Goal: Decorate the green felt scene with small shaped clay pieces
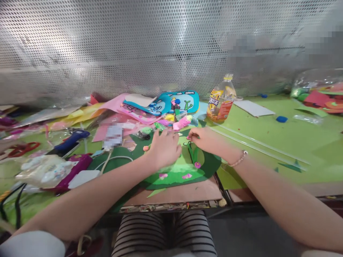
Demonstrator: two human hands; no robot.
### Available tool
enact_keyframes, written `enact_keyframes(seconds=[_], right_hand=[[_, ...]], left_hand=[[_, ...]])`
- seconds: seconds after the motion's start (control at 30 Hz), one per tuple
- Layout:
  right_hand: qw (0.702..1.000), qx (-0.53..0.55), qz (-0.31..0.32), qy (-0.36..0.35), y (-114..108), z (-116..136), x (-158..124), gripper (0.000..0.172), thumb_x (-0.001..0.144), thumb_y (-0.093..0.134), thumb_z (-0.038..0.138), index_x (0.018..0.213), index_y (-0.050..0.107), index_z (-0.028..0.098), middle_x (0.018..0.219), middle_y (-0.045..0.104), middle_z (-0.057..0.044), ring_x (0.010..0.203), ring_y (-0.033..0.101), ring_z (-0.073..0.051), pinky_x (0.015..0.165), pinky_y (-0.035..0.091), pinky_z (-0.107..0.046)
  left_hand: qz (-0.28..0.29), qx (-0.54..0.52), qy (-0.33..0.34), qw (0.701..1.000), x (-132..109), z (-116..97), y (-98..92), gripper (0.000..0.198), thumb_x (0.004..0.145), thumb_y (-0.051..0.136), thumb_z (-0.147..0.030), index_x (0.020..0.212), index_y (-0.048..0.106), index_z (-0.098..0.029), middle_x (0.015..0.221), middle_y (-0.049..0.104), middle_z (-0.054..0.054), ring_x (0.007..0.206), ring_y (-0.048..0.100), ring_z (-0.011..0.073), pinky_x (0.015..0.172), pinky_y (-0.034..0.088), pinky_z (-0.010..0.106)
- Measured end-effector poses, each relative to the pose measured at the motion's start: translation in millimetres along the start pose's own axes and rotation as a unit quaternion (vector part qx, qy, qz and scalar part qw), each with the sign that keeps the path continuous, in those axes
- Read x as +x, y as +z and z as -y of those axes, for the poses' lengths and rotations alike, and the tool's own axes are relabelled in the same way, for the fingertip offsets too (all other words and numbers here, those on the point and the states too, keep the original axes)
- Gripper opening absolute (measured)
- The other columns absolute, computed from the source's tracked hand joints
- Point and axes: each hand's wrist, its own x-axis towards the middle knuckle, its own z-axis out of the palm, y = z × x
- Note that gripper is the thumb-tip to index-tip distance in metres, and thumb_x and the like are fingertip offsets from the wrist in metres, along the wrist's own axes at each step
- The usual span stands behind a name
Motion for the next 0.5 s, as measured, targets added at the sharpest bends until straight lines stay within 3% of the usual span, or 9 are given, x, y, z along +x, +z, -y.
enact_keyframes(seconds=[0.07, 0.17, 0.23, 0.33, 0.5], right_hand=[[1.0, 0.008, 0.001, -0.002, 3, -2, 2, 0.02, 0.081, 0.044, 0.02, 0.086, 0.063, 0.019, 0.087, 0.07, -0.004, 0.074, 0.063, -0.016, 0.065, 0.045, -0.027], [1.0, 0.01, 0.021, -0.003, 5, -7, 3, 0.018, 0.081, 0.046, 0.022, 0.087, 0.063, 0.02, 0.085, 0.071, -0.003, 0.073, 0.063, -0.016, 0.066, 0.046, -0.028], [0.999, 0.008, 0.031, -0.011, 5, -9, 4, 0.019, 0.082, 0.045, 0.022, 0.088, 0.063, 0.02, 0.086, 0.071, -0.003, 0.074, 0.064, -0.017, 0.066, 0.046, -0.029], [0.999, 0.003, 0.041, -0.013, 5, -12, 4, 0.021, 0.082, 0.045, 0.023, 0.089, 0.064, 0.02, 0.089, 0.071, -0.004, 0.074, 0.064, -0.018, 0.064, 0.047, -0.03], [0.998, -0.006, 0.054, -0.019, 5, -11, 3, 0.021, 0.084, 0.044, 0.025, 0.09, 0.063, 0.021, 0.091, 0.07, -0.003, 0.076, 0.064, -0.017, 0.069, 0.049, -0.031]], left_hand=[[0.005, 0.02, -0.058, 0.998, 0, 7, -10.5, 0.041, 0.088, 0.03, -0.03, 0.112, 0.05, -0.003, 0.109, 0.056, 0.023, 0.107, 0.048, 0.0372, 0.089, 0.031, 0.06], [0.044, 0.029, -0.107, 0.993, 4, 25, -24.2, 0.041, 0.092, 0.027, -0.035, 0.111, 0.052, -0.008, 0.1, 0.06, 0.019, 0.097, 0.055, 0.0326, 0.079, 0.042, 0.054], [0.083, 0.04, -0.142, 0.986, 9, 40, -28.5, 0.035, 0.091, 0.036, -0.033, 0.11, 0.053, -0.01, 0.103, 0.059, 0.016, 0.098, 0.056, 0.03, 0.08, 0.044, 0.053], [0.148, 0.045, -0.178, 0.972, 15, 63, -26.1, 0.033, 0.086, 0.052, -0.035, 0.112, 0.053, -0.014, 0.11, 0.056, 0.009, 0.098, 0.056, 0.0197, 0.083, 0.048, 0.042], [0.197, 0.032, -0.173, 0.964, 20, 86, -11.7, 0.034, 0.087, 0.052, -0.034, 0.114, 0.052, -0.014, 0.113, 0.055, 0.009, 0.097, 0.056, 0.0186, 0.082, 0.049, 0.04]])
